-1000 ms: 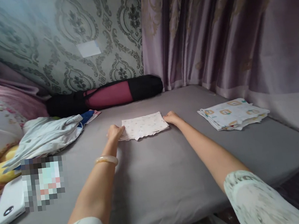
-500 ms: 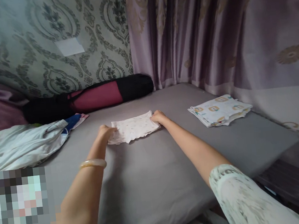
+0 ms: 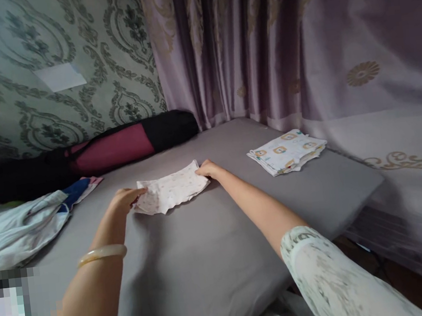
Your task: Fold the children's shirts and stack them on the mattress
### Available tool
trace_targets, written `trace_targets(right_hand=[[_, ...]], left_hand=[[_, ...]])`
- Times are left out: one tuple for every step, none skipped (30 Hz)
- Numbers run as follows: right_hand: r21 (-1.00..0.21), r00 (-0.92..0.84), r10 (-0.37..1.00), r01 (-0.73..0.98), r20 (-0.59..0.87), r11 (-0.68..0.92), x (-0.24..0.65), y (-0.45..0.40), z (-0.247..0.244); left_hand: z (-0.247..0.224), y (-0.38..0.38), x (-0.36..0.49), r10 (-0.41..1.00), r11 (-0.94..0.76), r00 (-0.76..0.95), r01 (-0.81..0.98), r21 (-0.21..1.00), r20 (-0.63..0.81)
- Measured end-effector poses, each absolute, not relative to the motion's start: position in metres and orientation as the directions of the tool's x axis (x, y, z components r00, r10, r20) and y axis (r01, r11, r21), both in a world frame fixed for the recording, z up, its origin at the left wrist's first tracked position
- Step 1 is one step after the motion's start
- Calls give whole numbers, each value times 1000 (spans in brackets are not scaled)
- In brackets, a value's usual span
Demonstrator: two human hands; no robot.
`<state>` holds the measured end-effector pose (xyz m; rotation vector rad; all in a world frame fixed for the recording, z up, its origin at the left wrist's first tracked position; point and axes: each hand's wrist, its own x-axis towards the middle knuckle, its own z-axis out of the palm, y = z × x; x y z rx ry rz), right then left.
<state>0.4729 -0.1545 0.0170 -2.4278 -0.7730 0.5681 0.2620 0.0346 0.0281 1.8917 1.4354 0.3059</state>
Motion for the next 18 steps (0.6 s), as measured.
trace_targets(right_hand=[[-600, 747, 629, 407, -216, -689, 474, -159, 19], [-609, 745, 635, 412, -202, -678, 476, -165, 22], [-617, 744, 641, 417, -189, -667, 479, -172, 26], [-625, 744, 645, 421, -176, -657, 484, -182, 30], [-634, 743, 650, 427, -160, -644, 489, -193, 35], [-642, 745, 652, 433, -141, -633, 495, -207, 41], [-648, 748, 653, 439, -120, -622, 502, -222, 49], [-654, 749, 657, 455, -85, -604, 510, -239, 56], [-650, 757, 651, 465, -60, -600, 518, -256, 65], [-642, 770, 637, 472, -34, -604, 527, -275, 73], [-629, 785, 619, 474, -15, -616, 536, -293, 81], [-609, 802, 597, 464, -19, -643, 546, -311, 89], [-589, 823, 568, 450, -18, -671, 556, -328, 95], [-555, 851, 525, 429, -16, -712, 567, -345, 101], [-513, 880, 474, 402, -10, -759, 578, -361, 106], [-470, 907, 422, 377, 11, -798, 589, -376, 110], [-427, 925, 379, 356, 33, -831, 600, -390, 114], [-385, 934, 354, 344, 46, -857, 611, -403, 118]], left_hand=[[35, 33, 266, 901, -101, 355, 733, 673, -251], [43, 30, 272, 893, -95, 364, 727, 680, -264], [51, 26, 277, 886, -97, 378, 717, 690, -268], [59, 20, 284, 879, -117, 403, 702, 702, -256], [68, 13, 291, 868, -144, 433, 685, 714, -241], [76, 5, 298, 854, -174, 469, 666, 726, -225], [83, -5, 305, 836, -204, 506, 645, 736, -212], [90, -17, 314, 816, -234, 544, 620, 749, -196], [95, -29, 322, 794, -256, 579, 596, 761, -186], [100, -42, 332, 772, -270, 609, 573, 774, -181], [103, -56, 342, 744, -280, 643, 547, 789, -182], [104, -70, 353, 714, -281, 674, 522, 805, -188], [104, -84, 364, 677, -287, 712, 488, 824, -186], [103, -98, 376, 646, -290, 740, 463, 837, -185], [100, -112, 388, 617, -291, 767, 433, 853, -179], [97, -126, 401, 588, -276, 792, 388, 880, -165], [93, -139, 413, 560, -251, 813, 351, 902, -160], [89, -153, 426, 542, -224, 826, 321, 920, -156]])
